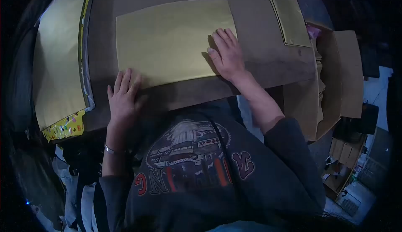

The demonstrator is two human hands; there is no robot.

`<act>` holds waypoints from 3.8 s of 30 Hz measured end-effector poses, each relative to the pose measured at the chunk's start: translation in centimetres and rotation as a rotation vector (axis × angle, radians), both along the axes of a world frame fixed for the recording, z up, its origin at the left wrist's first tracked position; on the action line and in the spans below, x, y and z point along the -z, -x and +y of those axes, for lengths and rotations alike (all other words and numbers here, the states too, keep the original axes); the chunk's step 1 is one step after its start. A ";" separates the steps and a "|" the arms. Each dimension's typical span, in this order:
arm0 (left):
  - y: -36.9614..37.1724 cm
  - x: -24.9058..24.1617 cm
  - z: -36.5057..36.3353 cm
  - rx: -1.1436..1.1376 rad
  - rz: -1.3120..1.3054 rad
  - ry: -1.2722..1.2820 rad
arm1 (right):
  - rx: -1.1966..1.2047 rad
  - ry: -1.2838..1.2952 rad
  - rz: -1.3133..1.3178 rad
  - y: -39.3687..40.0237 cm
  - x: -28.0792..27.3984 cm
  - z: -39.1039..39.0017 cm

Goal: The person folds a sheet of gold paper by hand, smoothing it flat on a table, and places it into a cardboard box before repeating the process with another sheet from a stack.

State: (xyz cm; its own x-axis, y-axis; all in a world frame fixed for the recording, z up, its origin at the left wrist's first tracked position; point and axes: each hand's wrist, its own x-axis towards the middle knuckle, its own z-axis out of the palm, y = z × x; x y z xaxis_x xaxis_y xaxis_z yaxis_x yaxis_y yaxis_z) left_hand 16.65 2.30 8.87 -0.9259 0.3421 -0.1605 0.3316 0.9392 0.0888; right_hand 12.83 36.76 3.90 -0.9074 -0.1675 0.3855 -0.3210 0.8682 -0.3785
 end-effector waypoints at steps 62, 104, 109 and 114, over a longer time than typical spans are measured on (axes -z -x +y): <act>-2.6 3.7 -4.9 0.044 -0.040 -0.661 | -0.573 -0.015 -0.164 -1.6 -2.5 2.7; 1.6 2.3 -1.2 -0.385 0.205 -0.769 | -0.019 0.248 -0.116 0.9 -0.8 -1.3; 1.9 1.5 -1.2 -0.373 0.141 -0.661 | 0.055 0.171 -0.158 1.0 -1.7 -2.3; 1.8 1.6 -1.5 -0.321 0.164 -0.607 | 0.024 0.137 -0.127 1.0 -1.6 -2.1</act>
State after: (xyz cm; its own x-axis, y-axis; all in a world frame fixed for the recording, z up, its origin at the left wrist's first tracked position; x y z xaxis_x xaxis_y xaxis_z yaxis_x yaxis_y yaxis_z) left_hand 14.81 0.82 7.30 -0.9919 0.0332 0.1224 0.1006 0.7933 0.6005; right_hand 11.80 34.64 5.53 -0.9534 -0.0989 0.2850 -0.2427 0.8128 -0.5296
